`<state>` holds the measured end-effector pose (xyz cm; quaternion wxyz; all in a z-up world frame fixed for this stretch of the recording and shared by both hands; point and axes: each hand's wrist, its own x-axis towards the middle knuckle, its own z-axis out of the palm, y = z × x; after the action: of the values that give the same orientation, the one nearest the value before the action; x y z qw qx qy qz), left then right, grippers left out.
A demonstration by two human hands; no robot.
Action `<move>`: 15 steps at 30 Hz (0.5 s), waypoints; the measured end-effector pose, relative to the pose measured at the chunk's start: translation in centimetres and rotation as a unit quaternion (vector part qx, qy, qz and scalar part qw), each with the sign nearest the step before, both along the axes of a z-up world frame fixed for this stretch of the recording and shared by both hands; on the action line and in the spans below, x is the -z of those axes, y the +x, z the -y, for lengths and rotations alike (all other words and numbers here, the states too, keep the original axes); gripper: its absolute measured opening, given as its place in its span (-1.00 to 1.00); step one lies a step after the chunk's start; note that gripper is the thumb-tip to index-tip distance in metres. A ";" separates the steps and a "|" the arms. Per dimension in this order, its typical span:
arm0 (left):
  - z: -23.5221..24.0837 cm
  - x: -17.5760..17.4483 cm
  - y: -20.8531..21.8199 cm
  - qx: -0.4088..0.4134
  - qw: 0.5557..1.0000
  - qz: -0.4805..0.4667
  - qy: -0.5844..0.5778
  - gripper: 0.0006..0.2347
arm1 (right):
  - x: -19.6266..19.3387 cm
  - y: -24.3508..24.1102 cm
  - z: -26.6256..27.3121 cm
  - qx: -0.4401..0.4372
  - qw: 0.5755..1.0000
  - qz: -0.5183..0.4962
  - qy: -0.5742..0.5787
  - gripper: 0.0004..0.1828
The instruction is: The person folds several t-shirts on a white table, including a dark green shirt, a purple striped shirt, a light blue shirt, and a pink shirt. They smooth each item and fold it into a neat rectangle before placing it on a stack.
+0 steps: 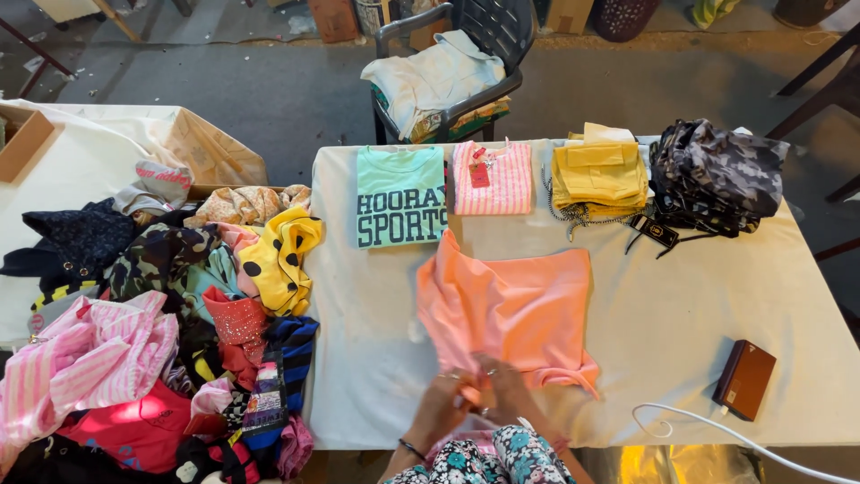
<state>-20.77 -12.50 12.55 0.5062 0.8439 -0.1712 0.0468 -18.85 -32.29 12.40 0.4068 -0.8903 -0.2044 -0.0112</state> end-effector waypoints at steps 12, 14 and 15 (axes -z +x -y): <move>-0.7 2.7 5.1 -0.223 0.737 -0.469 -0.433 -0.65 | -9.2 -1.5 0.6 -0.103 0.898 -0.296 0.309 -0.70; -0.2 2.9 5.5 -0.167 0.628 -0.594 -0.474 -0.53 | -6.0 -1.4 1.9 -0.160 0.872 -0.295 0.357 -0.75; 0.5 2.9 5.3 -0.107 0.602 -0.599 -0.517 -0.52 | -1.9 -0.9 3.0 -0.251 0.890 -0.189 0.331 -0.80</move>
<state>-15.44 -12.96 9.69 0.8386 0.2924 0.3149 -0.3349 -19.73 -35.25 14.26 0.6979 -0.6086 -0.3246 0.1926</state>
